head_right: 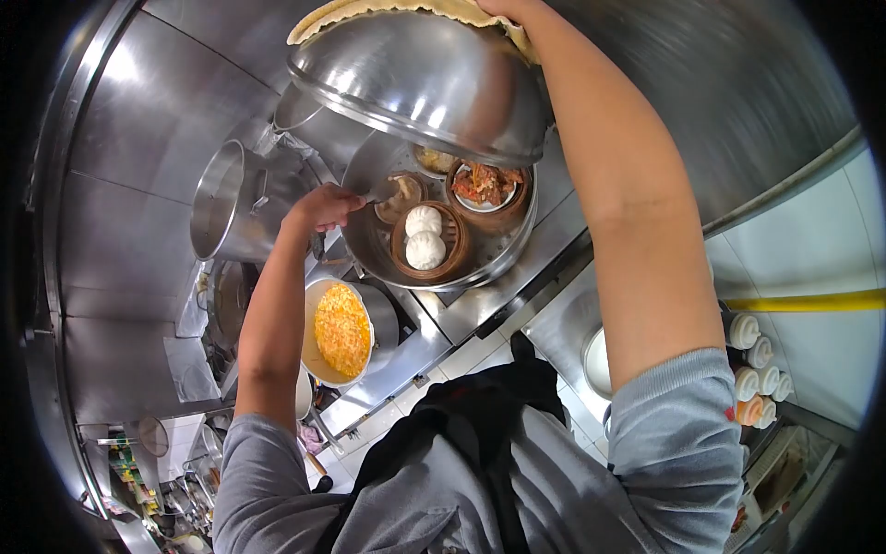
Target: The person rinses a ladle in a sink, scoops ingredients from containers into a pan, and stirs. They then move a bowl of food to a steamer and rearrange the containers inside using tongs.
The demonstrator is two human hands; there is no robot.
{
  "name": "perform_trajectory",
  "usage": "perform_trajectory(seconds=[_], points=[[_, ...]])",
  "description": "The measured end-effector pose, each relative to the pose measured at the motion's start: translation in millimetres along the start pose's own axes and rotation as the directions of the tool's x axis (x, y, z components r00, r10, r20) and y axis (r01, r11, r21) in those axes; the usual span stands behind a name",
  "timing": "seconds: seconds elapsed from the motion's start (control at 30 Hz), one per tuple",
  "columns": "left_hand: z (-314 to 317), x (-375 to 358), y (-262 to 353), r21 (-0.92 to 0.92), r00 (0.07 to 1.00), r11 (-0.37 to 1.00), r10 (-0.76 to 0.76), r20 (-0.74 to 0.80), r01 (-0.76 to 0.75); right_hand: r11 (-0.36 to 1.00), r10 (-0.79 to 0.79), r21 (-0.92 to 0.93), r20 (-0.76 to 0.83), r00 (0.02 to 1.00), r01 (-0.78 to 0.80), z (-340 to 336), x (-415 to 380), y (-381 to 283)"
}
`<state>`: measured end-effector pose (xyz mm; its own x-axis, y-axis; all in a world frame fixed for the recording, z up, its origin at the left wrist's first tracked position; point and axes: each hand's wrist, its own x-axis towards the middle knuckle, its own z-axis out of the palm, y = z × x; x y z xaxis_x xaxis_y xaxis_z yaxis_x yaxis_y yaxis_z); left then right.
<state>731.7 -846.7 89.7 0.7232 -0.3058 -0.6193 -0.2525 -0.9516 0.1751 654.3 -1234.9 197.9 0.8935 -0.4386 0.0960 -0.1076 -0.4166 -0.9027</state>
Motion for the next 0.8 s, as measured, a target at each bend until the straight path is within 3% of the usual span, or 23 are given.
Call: perform_trajectory(seconds=[0.13, 0.2, 0.23, 0.3, 0.4, 0.63, 0.8], points=[[3, -2, 1, 0.076, 0.999, 0.996, 0.037, 0.002, -0.037, 0.999, 0.027, -0.036, 0.008, 1.000, -0.026, -2, 2, 0], [4, -6, 4, 0.383, 0.986, 0.917, 0.149, -0.072, -0.110, 1.000, 0.006, -0.020, 0.009, 1.000, -0.006, -1, 9, 7], [4, -10, 7, 0.381, 0.986, 0.918, 0.148, -0.071, -0.110, 1.000, -0.018, -0.006, 0.011, 1.000, 0.018, -1, 13, 10], [5, -23, 15, 0.479, 0.965, 0.878, 0.133, -0.227, -0.008, 1.000, -0.023, -0.015, 0.014, 1.000, 0.023, -2, 14, 12], [8, -37, 24, 0.558, 0.937, 0.830, 0.193, -0.290, 0.002, 1.000, -0.003, -0.013, 0.013, 1.000, 0.003, -3, 0, 1], [26, -40, 45, 0.568, 0.952, 0.823, 0.181, -0.249, -0.008, 0.996, -0.079, -0.028, 0.010, 0.997, 0.079, 1, 31, 24], [36, -39, 42, 0.559, 0.923, 0.829, 0.215, -0.319, 0.000, 0.993, -0.085, -0.083, -0.009, 0.996, 0.084, -3, 19, 17]])
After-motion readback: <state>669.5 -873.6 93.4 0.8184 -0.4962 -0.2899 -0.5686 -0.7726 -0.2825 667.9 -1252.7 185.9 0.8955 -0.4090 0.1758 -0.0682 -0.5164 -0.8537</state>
